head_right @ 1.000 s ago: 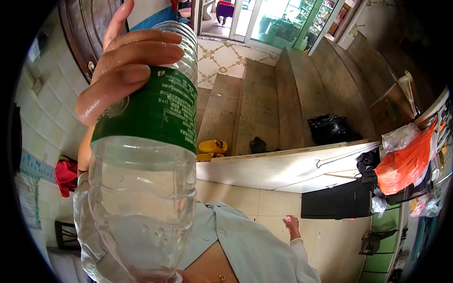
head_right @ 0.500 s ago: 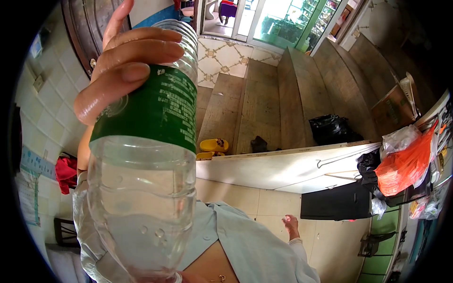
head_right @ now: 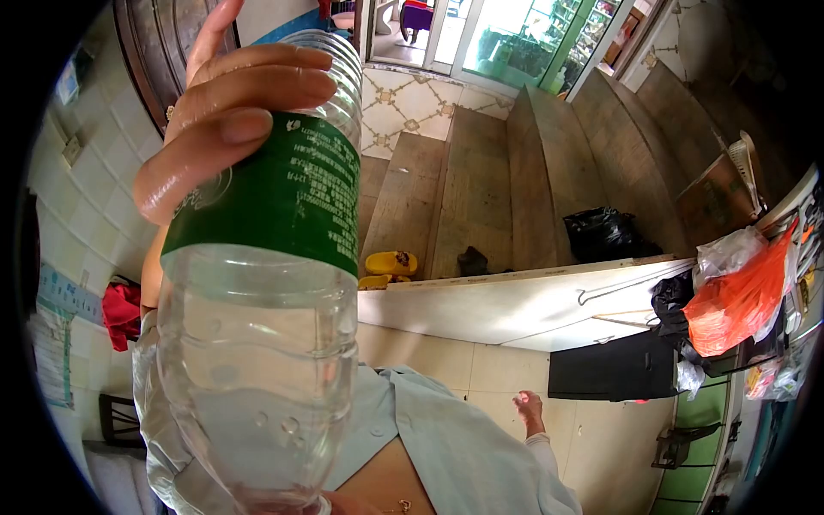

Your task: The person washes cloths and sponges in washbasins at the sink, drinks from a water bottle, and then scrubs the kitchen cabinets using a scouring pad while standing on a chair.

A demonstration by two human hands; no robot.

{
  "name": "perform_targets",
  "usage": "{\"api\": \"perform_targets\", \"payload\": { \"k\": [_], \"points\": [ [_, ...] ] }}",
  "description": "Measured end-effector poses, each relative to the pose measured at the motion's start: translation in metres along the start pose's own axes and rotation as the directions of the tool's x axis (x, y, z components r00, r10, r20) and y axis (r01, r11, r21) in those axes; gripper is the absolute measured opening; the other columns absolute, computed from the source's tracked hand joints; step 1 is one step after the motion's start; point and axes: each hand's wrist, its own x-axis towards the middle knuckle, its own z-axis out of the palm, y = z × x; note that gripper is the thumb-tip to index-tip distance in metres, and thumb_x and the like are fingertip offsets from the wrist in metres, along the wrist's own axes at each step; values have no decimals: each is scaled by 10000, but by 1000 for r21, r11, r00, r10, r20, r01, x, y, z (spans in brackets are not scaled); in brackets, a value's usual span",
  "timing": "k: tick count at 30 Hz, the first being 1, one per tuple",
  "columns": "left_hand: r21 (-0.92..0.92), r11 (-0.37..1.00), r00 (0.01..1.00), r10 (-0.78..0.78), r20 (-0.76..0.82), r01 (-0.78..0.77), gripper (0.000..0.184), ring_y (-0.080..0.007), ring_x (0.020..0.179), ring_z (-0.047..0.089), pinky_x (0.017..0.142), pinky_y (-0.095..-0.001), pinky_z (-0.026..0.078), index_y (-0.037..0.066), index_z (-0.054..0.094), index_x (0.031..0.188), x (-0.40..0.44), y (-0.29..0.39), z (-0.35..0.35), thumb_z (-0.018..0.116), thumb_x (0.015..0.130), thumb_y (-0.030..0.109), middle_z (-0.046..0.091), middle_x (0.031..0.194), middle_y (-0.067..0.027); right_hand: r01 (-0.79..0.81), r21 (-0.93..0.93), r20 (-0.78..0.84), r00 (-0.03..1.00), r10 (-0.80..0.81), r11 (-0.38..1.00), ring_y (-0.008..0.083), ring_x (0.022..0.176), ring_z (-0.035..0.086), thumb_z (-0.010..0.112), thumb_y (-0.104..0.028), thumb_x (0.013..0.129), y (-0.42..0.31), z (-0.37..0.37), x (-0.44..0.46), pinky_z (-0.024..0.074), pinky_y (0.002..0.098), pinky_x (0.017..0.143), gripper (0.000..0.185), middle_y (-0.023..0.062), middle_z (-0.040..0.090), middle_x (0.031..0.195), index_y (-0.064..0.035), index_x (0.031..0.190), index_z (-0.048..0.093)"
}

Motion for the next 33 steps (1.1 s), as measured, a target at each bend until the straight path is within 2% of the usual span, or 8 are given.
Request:
{"api": "perform_targets", "payload": {
  "k": [4,13,16,20,22,25,31,33],
  "points": [
    [41,997,997,-68,20,67,307,-189,850,606,1000,-460,263,165,461,946,3,6,-1,646,703,130,612,904,-33,29,-37,-14,999,-30,999,214,776,604,709,-171,653,0,0,-1,492,310,689,363,123,624,863,-65,984,604],
    [28,997,997,66,-27,-65,292,-192,849,607,999,-460,263,153,460,946,1,-3,1,635,714,127,614,907,-45,22,36,-27,999,-21,999,200,777,601,714,-165,646,7,7,3,485,296,696,359,113,626,863,-52,970,609],
    [36,999,999,-29,21,28,284,-196,827,613,993,-461,274,147,464,938,2,-2,-5,637,714,126,619,883,-47,65,11,-1,998,-65,998,196,781,600,716,-164,646,22,13,13,486,293,698,358,112,626,868,-49,968,609],
    [138,983,990,112,86,-123,274,-199,813,616,991,-460,275,144,467,935,-3,-13,-5,633,719,117,622,872,-48,38,103,-9,999,-38,994,195,789,600,718,-172,647,27,18,19,486,291,701,358,112,626,872,-48,965,608],
    [127,982,988,132,84,-142,273,-199,814,616,992,-459,274,143,468,936,-2,-13,-7,631,720,113,622,875,-50,35,-5,-4,999,-35,999,192,791,599,716,-176,654,13,8,10,486,290,702,358,108,626,871,-51,971,606],
    [146,980,989,122,86,-134,269,-200,814,616,991,-458,273,143,469,931,-2,-13,-8,632,720,112,623,877,-52,21,-4,-10,1000,-21,1000,189,794,600,716,-176,653,4,5,5,484,291,709,362,107,626,872,-55,975,605],
    [143,981,990,123,69,-132,254,-197,809,617,987,-460,276,147,469,924,-1,-12,-6,630,729,119,624,868,-53,43,-35,-14,999,-44,998,211,806,602,718,-186,641,5,7,6,483,305,724,359,110,625,882,-72,964,610],
    [85,995,997,57,-43,-53,249,-197,808,617,988,-462,274,147,469,925,3,-6,-1,625,733,115,624,865,-53,41,-50,-13,999,-41,998,217,806,603,715,-194,642,3,6,6,484,309,725,355,111,625,883,-75,960,612]
  ]
}}
